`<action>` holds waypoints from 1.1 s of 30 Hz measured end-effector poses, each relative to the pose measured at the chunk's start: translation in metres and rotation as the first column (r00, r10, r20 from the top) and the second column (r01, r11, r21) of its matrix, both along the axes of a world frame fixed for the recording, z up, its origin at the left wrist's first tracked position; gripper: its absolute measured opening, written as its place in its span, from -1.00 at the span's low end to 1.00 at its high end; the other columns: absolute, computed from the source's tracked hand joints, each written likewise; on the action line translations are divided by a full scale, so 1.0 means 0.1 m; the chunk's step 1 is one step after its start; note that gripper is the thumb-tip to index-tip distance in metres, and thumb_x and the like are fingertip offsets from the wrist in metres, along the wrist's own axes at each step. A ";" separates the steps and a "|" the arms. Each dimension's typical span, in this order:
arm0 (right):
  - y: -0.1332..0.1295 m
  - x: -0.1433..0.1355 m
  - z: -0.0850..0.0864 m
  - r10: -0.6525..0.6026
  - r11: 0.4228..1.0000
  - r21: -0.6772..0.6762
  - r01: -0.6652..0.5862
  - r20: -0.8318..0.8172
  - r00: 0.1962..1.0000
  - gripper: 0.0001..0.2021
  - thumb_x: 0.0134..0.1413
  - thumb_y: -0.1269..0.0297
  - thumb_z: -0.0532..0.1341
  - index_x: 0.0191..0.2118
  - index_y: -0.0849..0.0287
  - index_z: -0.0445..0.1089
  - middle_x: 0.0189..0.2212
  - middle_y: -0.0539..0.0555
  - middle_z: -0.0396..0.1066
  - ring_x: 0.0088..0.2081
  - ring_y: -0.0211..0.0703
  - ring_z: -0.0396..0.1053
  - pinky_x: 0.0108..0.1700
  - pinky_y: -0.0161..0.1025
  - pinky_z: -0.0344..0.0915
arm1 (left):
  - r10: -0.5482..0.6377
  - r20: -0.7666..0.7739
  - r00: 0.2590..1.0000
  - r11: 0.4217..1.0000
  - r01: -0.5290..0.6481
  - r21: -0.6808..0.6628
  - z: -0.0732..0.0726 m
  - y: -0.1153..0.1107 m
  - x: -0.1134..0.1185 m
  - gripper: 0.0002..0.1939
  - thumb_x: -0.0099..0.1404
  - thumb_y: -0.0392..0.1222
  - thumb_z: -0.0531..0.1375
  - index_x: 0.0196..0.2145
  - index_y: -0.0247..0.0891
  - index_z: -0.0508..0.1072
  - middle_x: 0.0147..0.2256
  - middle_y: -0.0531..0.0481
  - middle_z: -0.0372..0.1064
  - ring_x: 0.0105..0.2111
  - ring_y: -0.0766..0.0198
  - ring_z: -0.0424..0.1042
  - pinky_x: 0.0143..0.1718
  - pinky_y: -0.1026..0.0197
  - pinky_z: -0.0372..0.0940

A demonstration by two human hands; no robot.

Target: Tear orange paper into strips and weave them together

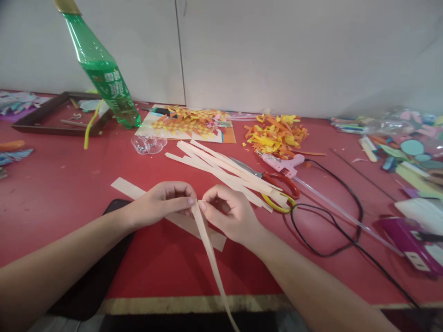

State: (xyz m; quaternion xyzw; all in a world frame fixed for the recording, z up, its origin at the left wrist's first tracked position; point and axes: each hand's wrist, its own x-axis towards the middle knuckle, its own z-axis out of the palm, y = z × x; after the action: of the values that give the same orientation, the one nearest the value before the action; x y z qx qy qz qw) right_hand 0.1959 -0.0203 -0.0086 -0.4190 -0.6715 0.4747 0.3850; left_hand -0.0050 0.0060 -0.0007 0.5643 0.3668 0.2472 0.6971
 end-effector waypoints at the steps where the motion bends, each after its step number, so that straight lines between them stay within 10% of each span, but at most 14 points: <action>1: 0.00 0.00 0.00 -0.002 1.000 -0.014 0.002 -0.013 1.000 -0.82 0.18 0.21 0.21 -0.42 0.15 0.35 -0.53 0.00 0.37 -0.53 -0.29 0.26 -0.52 -0.32 0.20 | -0.002 0.007 1.000 1.000 0.002 -0.006 0.00 0.00 0.00 -0.88 0.26 -0.19 0.21 -0.38 -0.30 0.44 -0.43 0.05 0.41 -0.38 0.37 0.43 -0.23 0.28 0.31; 16: 0.01 -0.02 0.02 0.003 0.996 -0.088 -0.011 -0.092 0.996 -0.78 0.11 0.21 0.25 -0.48 0.16 0.30 -0.60 -0.07 0.24 -0.59 -0.35 0.13 -0.57 -0.34 0.10 | -0.007 -0.033 0.999 0.999 0.009 0.039 0.00 -0.02 0.01 -0.73 0.27 -0.04 0.23 -0.43 -0.31 0.39 -0.47 0.08 0.37 -0.48 0.42 0.31 -0.45 0.35 0.16; 25: 0.02 -0.01 -0.01 -0.027 0.999 -0.039 0.022 -0.115 0.993 -0.81 0.14 0.24 0.24 -0.46 0.16 0.31 -0.58 -0.05 0.27 -0.59 -0.33 0.18 -0.56 -0.32 0.13 | 0.034 0.058 0.998 0.999 -0.032 -0.038 0.00 -0.02 0.02 -0.73 0.25 -0.05 0.26 -0.43 -0.32 0.38 -0.43 0.01 0.43 -0.36 0.33 0.44 -0.23 0.25 0.31; 33: 0.01 0.03 -0.03 -0.014 0.988 -0.152 -0.009 -0.152 0.988 -0.82 0.17 0.24 0.24 -0.41 0.18 0.33 -0.57 -0.04 0.33 -0.57 -0.33 0.27 -0.52 -0.34 0.22 | 0.003 -0.019 1.000 0.989 0.000 0.150 -0.01 -0.04 0.00 -0.72 0.28 -0.04 0.21 -0.42 -0.34 0.38 -0.47 0.08 0.30 -0.49 0.41 0.25 -0.45 0.33 0.15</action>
State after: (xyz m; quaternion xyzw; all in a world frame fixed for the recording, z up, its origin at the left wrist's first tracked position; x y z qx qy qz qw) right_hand 0.1986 -0.0188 -0.0115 -0.4103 -0.6014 0.5547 0.4028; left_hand -0.0048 0.0016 -0.0018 0.6170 0.3543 0.2693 0.6491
